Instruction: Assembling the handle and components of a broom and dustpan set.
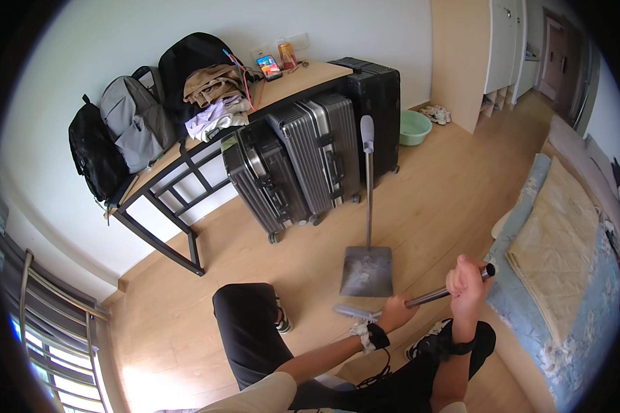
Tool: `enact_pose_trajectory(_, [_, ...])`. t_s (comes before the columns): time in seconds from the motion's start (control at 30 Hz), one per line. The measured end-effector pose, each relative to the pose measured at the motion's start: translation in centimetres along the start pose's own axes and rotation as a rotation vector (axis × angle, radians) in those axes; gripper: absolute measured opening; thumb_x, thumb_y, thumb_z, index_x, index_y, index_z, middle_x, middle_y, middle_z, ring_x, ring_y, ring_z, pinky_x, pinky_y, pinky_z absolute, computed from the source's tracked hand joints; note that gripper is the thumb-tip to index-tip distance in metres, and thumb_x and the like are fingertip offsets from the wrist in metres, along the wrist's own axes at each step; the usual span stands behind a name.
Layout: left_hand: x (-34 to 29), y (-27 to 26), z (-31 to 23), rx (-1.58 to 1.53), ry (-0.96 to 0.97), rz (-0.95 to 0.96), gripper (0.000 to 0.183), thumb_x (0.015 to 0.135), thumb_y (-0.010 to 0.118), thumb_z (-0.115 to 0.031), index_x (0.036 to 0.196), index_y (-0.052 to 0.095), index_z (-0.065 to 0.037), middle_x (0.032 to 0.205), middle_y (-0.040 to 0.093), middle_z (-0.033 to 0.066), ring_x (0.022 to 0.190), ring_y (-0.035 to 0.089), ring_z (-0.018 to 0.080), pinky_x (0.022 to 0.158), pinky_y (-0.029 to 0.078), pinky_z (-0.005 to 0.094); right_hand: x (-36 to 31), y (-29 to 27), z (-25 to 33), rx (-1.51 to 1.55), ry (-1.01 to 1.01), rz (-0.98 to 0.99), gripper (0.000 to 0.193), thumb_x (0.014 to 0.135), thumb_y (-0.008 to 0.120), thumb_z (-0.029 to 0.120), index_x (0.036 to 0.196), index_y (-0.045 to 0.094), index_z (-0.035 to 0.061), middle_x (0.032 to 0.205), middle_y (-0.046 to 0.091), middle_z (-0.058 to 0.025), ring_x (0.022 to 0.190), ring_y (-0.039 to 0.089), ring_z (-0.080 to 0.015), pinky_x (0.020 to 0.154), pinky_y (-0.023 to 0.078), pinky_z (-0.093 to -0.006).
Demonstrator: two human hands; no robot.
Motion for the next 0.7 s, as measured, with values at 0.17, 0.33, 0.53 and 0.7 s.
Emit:
enact_pose_trajectory(0.17, [-4.2, -1.5, 0.9, -0.102, -0.028, 0.173, 0.035, 0.070, 0.066, -0.026, 0.092, 0.054, -0.001, 0.082, 0.059, 0.0165, 0.079, 0.059, 0.0292, 0.069, 0.046, 0.0355, 1.5, -0.7, -3.5, -0.015, 0.126, -0.090, 0.030, 0.080, 0.055, 0.009, 0.056, 0.037, 0.0077, 0.043, 0.027, 0.0047, 0.034, 0.024, -0.0045, 0.034, 0.016, -0.0222])
enact_pose_trajectory(0.33, [-6.7, -5.5, 3.8, 0.014, 0.027, 0.264, 0.039, 0.077, 0.064, -0.023, 0.106, 0.050, -0.002, 0.090, 0.060, 0.0129, 0.086, 0.059, 0.0233, 0.076, 0.047, 0.0325, 1.0, -0.9, -3.8, -0.058, 0.006, -0.215, 0.031, 0.081, 0.056, 0.009, 0.056, 0.037, 0.0079, 0.044, 0.029, 0.0045, 0.034, 0.025, -0.0044, 0.034, 0.017, -0.0219])
enact_pose_trajectory(0.53, [-7.0, -12.8, 5.6, 0.060, -0.099, 0.359, 0.023, 0.081, 0.059, -0.018, 0.094, 0.056, 0.000, 0.074, 0.062, 0.0093, 0.069, 0.061, 0.0179, 0.065, 0.048, 0.0294, 0.3, 0.6, 0.5, 0.021, -0.122, -0.059, 0.033, 0.082, 0.054, 0.010, 0.055, 0.034, 0.0113, 0.042, 0.024, 0.0044, 0.031, 0.018, -0.0057, 0.032, 0.013, -0.0230])
enact_pose_trajectory(0.7, [-5.8, -17.2, 6.9, 0.009, -0.252, 0.252, 0.020, 0.082, 0.057, -0.017, 0.089, 0.058, 0.002, 0.073, 0.063, 0.0094, 0.066, 0.061, 0.0145, 0.063, 0.048, 0.0272, 0.9, -0.4, -0.7, -0.028, 0.014, -0.151, 0.028, 0.079, 0.058, 0.011, 0.058, 0.040, 0.0084, 0.042, 0.027, 0.0043, 0.031, 0.022, -0.0055, 0.032, 0.015, -0.0234])
Point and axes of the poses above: each hand's wrist, its own x-axis towards the middle knuckle, its own y-axis out of the palm, z = x × y, the point moved 8 cm from there along x, towards the middle knuckle
